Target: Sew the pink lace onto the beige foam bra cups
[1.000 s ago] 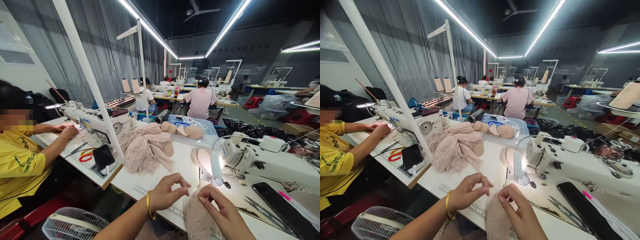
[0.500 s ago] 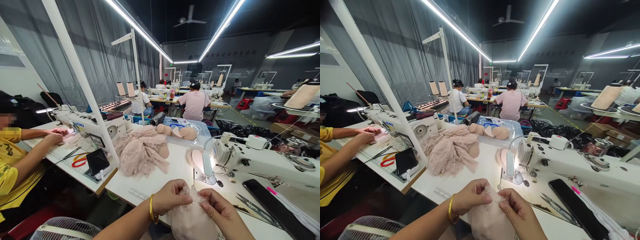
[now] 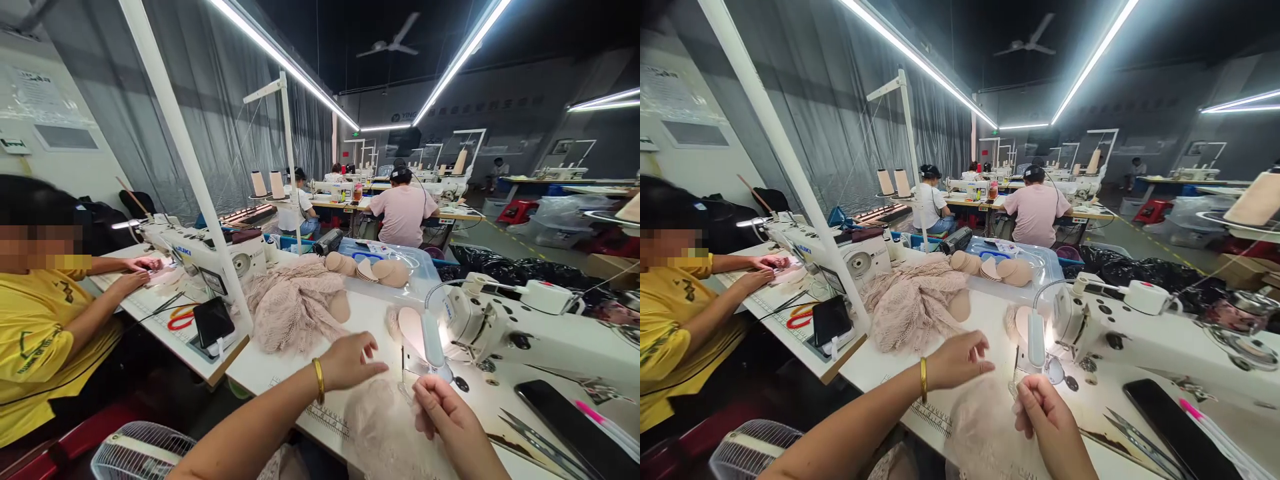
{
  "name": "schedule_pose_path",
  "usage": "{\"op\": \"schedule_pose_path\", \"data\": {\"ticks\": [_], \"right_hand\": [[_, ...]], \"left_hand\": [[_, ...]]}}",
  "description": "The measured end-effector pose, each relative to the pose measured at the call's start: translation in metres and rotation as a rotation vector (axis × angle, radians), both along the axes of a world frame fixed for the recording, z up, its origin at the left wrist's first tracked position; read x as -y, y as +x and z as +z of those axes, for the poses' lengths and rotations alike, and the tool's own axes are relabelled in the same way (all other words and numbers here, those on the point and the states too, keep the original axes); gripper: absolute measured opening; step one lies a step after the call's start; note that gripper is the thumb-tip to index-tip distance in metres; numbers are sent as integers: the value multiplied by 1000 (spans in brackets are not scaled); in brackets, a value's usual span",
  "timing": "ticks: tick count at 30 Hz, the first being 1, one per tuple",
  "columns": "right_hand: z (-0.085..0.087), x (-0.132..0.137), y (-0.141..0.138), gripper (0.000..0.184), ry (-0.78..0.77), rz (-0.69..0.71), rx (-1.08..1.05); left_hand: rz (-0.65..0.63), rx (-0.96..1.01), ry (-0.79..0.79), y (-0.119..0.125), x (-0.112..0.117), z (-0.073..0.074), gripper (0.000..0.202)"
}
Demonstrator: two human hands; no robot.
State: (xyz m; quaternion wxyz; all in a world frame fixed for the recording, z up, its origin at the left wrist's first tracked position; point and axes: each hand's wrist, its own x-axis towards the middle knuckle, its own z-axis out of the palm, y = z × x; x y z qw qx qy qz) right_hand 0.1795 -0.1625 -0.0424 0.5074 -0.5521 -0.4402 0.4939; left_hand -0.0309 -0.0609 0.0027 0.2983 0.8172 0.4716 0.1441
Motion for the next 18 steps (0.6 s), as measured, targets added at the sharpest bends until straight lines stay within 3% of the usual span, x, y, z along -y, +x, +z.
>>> {"op": "schedule_pose_path", "data": {"ticks": [2,5,9,14,18], "right_hand": [[-4,-7,1,54,-35,-12,2],[-7,-11,3,50,-34,-26,-9],[-6,-11,5,48,-26,-28,-39],[-7,-11,10,50,-24,-15,-105],[-7,-12,11,56,-27,-10,-184]], "left_hand": [[108,-96,130,-6,-34,8,40],[202,-246,204,-11,-76,9,37],[225,-276,212,-12,-101,1,36],[290,-26,246,-13,-91,9,23],[207,238,131,-11,-51,23,14]]}}
